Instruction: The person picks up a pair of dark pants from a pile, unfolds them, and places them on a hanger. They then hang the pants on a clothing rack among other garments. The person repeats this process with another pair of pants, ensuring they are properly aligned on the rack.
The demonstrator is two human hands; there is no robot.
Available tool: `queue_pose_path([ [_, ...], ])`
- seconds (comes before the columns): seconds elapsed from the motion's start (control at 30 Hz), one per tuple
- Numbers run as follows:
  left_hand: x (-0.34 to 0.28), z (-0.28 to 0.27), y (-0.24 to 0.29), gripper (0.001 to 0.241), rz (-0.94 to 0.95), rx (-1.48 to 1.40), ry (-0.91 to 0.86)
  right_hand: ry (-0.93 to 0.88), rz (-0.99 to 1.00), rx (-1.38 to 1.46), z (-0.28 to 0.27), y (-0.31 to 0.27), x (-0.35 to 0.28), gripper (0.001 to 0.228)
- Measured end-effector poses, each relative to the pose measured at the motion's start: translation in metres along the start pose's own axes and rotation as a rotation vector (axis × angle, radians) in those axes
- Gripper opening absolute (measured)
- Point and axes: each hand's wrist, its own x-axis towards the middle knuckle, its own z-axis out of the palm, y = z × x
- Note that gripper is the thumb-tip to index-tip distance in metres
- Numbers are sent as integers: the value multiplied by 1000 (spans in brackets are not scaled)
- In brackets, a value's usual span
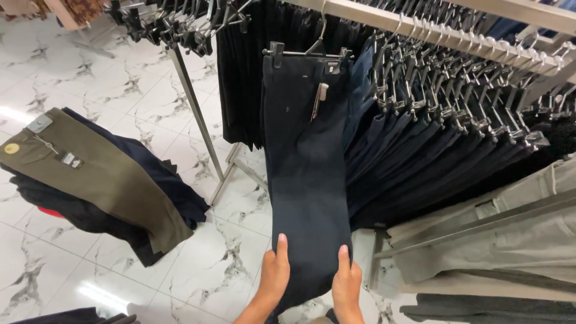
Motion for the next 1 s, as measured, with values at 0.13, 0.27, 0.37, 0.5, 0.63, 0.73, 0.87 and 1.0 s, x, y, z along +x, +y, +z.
queue_pose_path([
  [0.13,-8,0,8,61,41,-86,-130,19,-59,-23,0,-11,-6,58],
  [0.27,-17,-8,38,45,13,-249,-154,41,-144,-80,-7,-12,5,40],
  [0.37,-7,7,35,50,-135,-573,-155,-46,-76,45,-11,-22,10,37],
  [0.5,-39,34,62,54,-152,-940,-179,-150,-171,100,-11,-60,-18,58],
  [0.63,-20,57,20,63,29,-105,-84,-135,-104,-75,-21,-22,21,57],
  [0.73,-31,62,40,61,-59,-170,23,-76,-45,-98,-36,-38,36,56],
  [0.87,-23,95,19,65,101,0,72,-133,-114,-192,-52,-18,58,63],
  [1.0,-38,105,33,60,133,-88,40,-74,-132,-12,-77,-51,60,54],
])
